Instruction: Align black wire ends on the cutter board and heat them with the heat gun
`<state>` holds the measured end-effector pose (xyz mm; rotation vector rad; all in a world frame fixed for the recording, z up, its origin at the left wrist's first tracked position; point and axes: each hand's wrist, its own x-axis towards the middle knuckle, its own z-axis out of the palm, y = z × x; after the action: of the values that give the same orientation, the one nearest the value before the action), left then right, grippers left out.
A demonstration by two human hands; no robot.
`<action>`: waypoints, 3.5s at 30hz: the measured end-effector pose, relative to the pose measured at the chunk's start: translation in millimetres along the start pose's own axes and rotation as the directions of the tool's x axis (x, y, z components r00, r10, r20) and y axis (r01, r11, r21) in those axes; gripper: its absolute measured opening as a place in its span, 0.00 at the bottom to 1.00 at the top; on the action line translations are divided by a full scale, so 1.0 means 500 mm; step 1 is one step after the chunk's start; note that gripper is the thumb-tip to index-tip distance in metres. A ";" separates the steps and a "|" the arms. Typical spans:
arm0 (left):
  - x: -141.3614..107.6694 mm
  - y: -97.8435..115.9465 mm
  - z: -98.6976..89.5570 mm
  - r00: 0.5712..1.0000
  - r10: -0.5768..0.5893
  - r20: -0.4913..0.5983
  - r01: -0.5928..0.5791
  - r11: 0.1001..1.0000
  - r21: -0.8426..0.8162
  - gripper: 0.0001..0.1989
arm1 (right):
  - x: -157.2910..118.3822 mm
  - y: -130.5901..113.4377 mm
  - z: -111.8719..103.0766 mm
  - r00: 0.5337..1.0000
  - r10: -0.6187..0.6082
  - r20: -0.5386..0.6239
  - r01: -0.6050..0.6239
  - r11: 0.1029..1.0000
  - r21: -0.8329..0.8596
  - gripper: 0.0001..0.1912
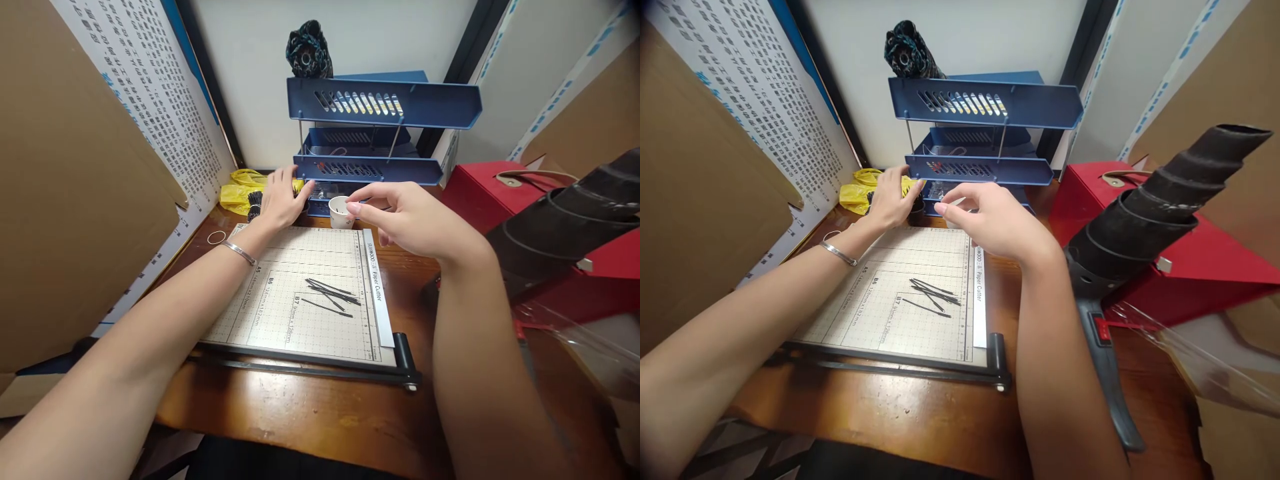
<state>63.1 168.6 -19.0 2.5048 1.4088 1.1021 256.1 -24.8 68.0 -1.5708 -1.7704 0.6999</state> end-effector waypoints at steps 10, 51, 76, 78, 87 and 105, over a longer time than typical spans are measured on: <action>-0.158 0.203 -0.173 0.901 0.279 0.333 -0.289 0.957 -0.019 0.11 | -0.035 0.014 0.015 0.999 -0.026 -0.021 0.023 0.989 -0.147 0.11; -0.261 0.167 -0.137 0.667 0.502 0.550 -0.567 0.822 -0.062 0.11 | -0.154 0.090 0.129 0.977 0.208 -0.053 -0.215 0.942 -0.257 0.09; -0.263 0.162 -0.125 0.667 0.493 0.559 -0.518 0.846 -0.129 0.11 | -0.155 0.097 0.140 0.972 0.221 -0.081 -0.236 0.921 -0.309 0.08; -0.263 0.161 -0.124 0.668 0.486 0.564 -0.493 0.856 -0.154 0.09 | -0.154 0.099 0.141 0.971 0.219 -0.095 -0.238 0.922 -0.304 0.08; -0.266 0.172 -0.129 0.659 0.433 0.615 -0.432 0.887 -0.161 0.07 | -0.169 0.108 0.138 0.987 0.124 -0.103 -0.146 0.960 -0.240 0.09; -0.266 0.172 -0.124 0.673 0.405 0.619 -0.436 0.893 -0.110 0.07 | -0.164 0.110 0.154 0.992 0.095 -0.084 -0.115 0.953 -0.279 0.09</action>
<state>43.8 -0.3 -13.9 2.8967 0.6852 0.1594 236.8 -96.1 -33.2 -1.8675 -1.8071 0.4473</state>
